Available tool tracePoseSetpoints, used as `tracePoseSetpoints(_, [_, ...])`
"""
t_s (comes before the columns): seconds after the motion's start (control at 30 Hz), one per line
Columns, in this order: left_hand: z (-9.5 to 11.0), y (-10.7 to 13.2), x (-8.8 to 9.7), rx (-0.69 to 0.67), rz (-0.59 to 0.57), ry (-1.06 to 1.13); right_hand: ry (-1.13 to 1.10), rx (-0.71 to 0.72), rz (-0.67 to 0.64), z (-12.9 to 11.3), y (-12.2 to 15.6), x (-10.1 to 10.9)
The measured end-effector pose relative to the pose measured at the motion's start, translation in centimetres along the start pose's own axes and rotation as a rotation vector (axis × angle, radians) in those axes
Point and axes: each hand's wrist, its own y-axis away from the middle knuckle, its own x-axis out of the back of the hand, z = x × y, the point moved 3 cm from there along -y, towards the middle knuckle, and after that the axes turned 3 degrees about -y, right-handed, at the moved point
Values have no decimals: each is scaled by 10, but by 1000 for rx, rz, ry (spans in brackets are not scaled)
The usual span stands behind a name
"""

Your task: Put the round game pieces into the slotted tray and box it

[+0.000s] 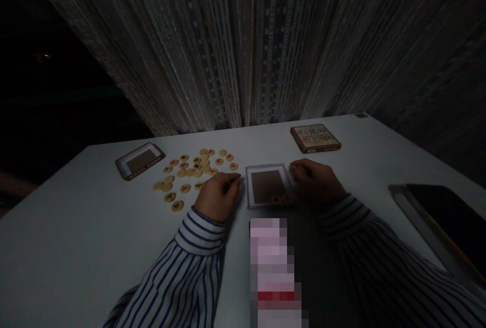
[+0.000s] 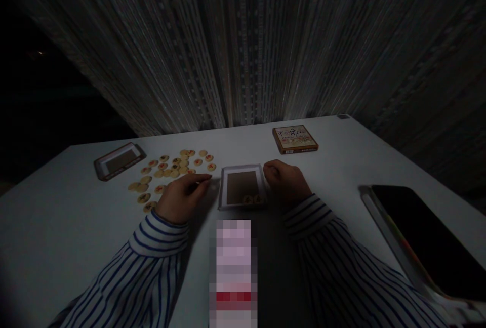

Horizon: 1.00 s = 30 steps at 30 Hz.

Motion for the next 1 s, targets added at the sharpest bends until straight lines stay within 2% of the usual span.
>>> tracePoseSetpoints(0.2, [-16, 10, 27, 109, 116, 137, -38, 18, 67, 1, -1, 4])
tracePoseSetpoints(0.3, [-30, 19, 39, 145, 125, 137, -71, 23, 99, 3, -1, 6])
tracePoseSetpoints(0.4, [-47, 31, 50, 189, 134, 165, -108, 13, 132, 4, 0, 7])
tracePoseSetpoints(0.53, [-69, 52, 63, 250, 229, 228, -149, -16, 150, 6, -1, 10])
tracePoseSetpoints(0.67, [-85, 70, 77, 293, 265, 255, -233, -56, 144, 4, -3, 12])
tracePoseSetpoints(0.77, [-95, 78, 86, 306, 280, 212, -266, -44, 137, -5, -4, 14])
tracePoseSetpoints(1.0, [-104, 80, 91, 284, 247, 61, -185, 149, 25, -47, 1, 11])
